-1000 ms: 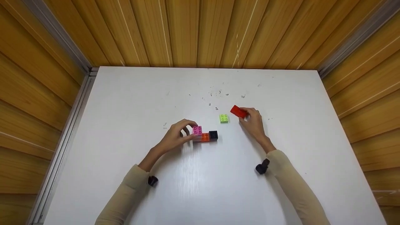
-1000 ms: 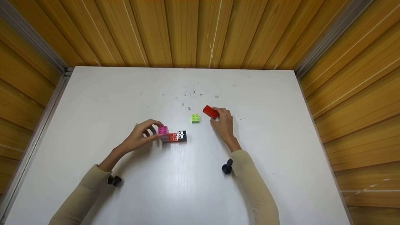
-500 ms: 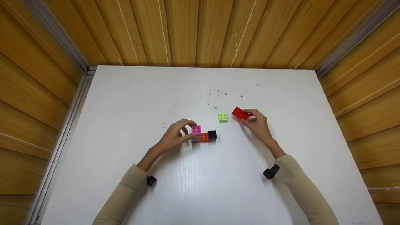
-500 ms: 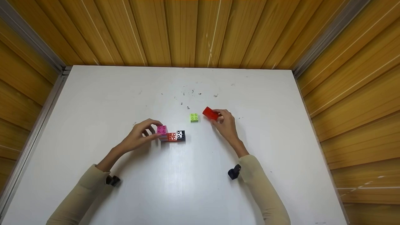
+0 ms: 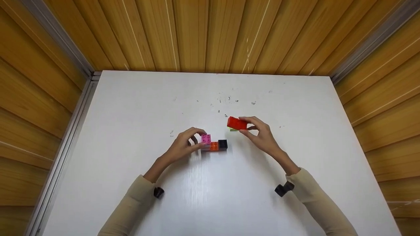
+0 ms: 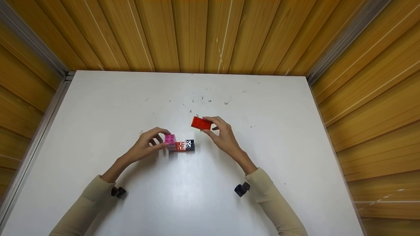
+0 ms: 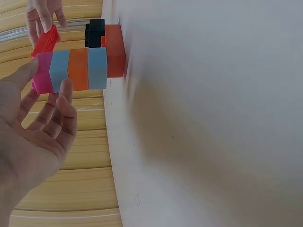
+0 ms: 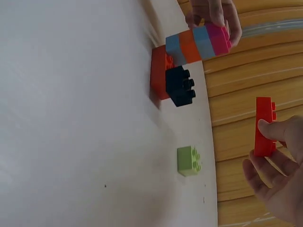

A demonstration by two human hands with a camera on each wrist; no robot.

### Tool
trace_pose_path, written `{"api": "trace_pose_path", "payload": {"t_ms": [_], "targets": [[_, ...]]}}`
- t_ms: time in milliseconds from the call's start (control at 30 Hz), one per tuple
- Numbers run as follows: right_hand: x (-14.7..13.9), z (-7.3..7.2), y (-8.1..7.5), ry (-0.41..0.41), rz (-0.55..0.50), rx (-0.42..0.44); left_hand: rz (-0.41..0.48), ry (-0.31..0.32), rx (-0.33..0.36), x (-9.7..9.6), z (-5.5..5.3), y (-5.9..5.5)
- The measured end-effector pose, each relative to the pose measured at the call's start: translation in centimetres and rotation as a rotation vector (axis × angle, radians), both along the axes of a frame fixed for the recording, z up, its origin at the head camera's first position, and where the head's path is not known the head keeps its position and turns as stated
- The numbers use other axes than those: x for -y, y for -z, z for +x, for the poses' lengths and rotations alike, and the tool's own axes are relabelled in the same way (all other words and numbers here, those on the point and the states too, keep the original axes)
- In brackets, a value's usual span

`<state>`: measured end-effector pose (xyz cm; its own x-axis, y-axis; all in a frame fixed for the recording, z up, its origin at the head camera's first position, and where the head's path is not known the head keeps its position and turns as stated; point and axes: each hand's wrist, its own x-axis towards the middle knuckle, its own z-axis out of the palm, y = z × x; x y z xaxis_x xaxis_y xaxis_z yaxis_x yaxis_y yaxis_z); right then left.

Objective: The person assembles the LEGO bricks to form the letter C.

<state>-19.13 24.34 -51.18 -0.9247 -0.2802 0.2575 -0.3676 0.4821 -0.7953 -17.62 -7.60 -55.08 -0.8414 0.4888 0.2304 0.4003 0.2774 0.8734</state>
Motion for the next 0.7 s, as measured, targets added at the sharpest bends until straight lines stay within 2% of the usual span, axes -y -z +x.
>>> {"api": "trace_pose_path", "payload": {"t_ms": [267, 533, 600, 700], "targets": [[2.6, 1.0, -0.3, -0.157, -0.034, -0.006, 0.023, 0.006, 0.001, 0.0, 0.0, 0.4], [3.8, 1.4, 0.7, -0.267, -0.027, -0.015, 0.029, 0.002, 0.027, 0.1, -0.1, 0.5], [3.9, 1.6, 1.0, -0.275, -0.023, -0.026, 0.025, -0.006, 0.039, -0.1, 0.0, 0.4], [4.0, 1.8, 1.1, -0.276, -0.02, -0.046, 0.034, -0.006, 0.046, -0.3, 0.5, -0.9]]}}
